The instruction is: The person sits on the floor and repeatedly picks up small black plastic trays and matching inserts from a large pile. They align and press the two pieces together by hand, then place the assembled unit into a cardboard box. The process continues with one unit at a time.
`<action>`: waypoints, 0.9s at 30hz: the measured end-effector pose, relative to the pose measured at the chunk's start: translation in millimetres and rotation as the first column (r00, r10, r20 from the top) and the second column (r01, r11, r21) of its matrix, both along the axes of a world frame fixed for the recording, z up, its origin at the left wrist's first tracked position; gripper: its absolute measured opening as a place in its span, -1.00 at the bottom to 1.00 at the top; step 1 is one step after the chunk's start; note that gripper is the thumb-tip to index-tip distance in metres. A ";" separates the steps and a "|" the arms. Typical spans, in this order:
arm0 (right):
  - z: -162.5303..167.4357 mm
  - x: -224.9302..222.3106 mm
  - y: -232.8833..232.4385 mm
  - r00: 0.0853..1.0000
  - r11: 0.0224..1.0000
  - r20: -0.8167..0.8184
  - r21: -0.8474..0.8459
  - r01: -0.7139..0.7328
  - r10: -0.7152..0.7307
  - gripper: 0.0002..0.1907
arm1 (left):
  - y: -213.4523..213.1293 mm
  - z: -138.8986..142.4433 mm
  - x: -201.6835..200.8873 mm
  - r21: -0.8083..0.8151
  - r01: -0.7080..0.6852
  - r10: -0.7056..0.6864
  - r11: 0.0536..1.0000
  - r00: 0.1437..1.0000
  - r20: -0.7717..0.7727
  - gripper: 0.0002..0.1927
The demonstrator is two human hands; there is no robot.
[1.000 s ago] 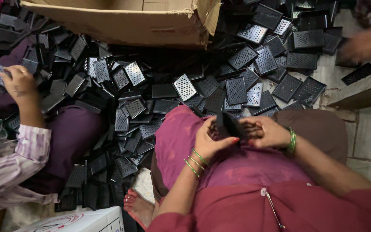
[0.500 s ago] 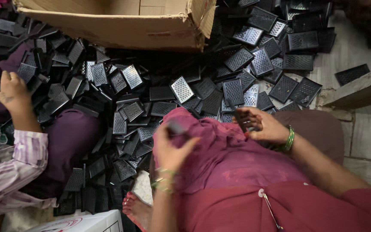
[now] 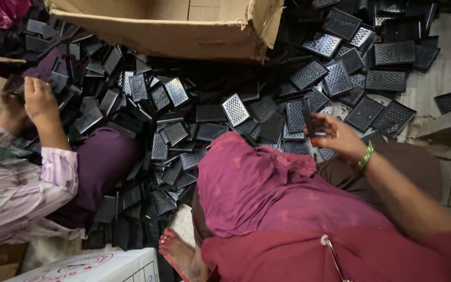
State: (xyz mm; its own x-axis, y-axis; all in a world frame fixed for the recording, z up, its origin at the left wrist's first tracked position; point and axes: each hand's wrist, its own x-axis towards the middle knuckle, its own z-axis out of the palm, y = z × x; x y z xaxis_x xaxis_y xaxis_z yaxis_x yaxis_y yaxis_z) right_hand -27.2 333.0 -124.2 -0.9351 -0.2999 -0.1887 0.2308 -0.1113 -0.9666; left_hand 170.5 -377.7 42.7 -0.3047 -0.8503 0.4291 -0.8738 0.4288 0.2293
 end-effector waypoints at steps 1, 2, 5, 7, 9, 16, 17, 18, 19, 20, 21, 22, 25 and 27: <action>5.4 -8.3 -1.4 0.999 1.000 -0.031 -0.015 0.017 -0.017 -0.19 | 6.6 -0.7 0.5 0.004 -0.011 0.011 1.000 1.000 0.002 -0.38; 10.4 -18.9 -0.9 0.997 0.999 -0.062 -0.025 0.033 -0.034 -0.23 | 14.9 1.5 0.1 0.012 -0.014 0.014 1.000 1.000 0.011 -0.40; 16.5 -51.1 5.0 0.989 0.985 -0.096 -0.144 0.094 -0.109 -0.28 | 58.3 -4.0 -16.4 0.010 -0.037 0.037 0.999 0.999 0.009 -0.47; 6.8 -71.4 5.4 0.984 0.954 -0.051 -0.259 0.153 -0.172 -0.32 | 84.6 -0.4 -32.2 -0.040 -0.045 0.044 0.998 0.999 -0.027 -0.52; -13.0 -85.3 7.0 0.970 0.904 0.051 -0.354 0.241 -0.239 -0.40 | 101.1 19.6 -37.6 -0.125 -0.020 0.011 0.992 0.997 -0.078 -0.56; -91.3 -104.7 12.1 0.905 0.829 0.205 -0.364 0.424 -0.373 -0.40 | 223.5 45.2 -130.2 -0.111 0.709 -0.717 0.696 0.678 -0.165 -0.71; -94.9 -108.7 17.6 0.914 0.840 0.156 -0.359 0.406 -0.375 -0.36 | 255.5 41.8 -152.3 0.168 0.803 -0.766 0.571 0.595 -0.242 -0.73; -96.4 -112.3 24.2 0.920 0.851 0.105 -0.352 0.390 -0.378 -0.32 | 292.5 36.7 -169.5 0.451 0.781 -0.780 0.431 0.574 -0.249 -0.75; -96.5 -116.0 32.2 0.922 0.835 0.090 -0.396 0.381 -0.378 -0.31 | 331.0 28.6 -202.1 -0.099 0.992 -0.992 -0.082 -0.072 0.099 -0.74; -95.3 -121.1 40.4 0.924 0.819 0.072 -0.439 0.368 -0.377 -0.30 | 372.8 20.9 -224.3 -0.071 0.958 -0.959 -0.277 -0.271 0.078 -0.67; -94.3 -124.5 47.5 0.926 0.802 0.058 -0.481 0.354 -0.374 -0.29 | 411.8 14.0 -240.3 -0.076 0.909 -0.909 -0.409 -0.413 -0.056 -0.64; -93.5 -128.2 53.3 0.918 0.757 0.116 -0.531 0.380 -0.379 -0.32 | 451.9 4.3 -262.9 -0.028 0.869 -0.862 -0.494 -0.494 -0.113 -0.60; -92.8 -138.9 63.0 0.885 0.614 0.277 -0.641 0.460 -0.374 -0.43 | 538.4 -25.9 -336.1 -0.086 0.819 -0.819 -0.568 -0.572 -0.048 -0.54; -94.8 -144.9 60.2 0.856 0.529 0.367 -0.674 0.515 -0.365 -0.53 | 577.7 -53.5 -387.8 -0.097 0.828 -0.816 -0.552 -0.561 -0.144 -0.63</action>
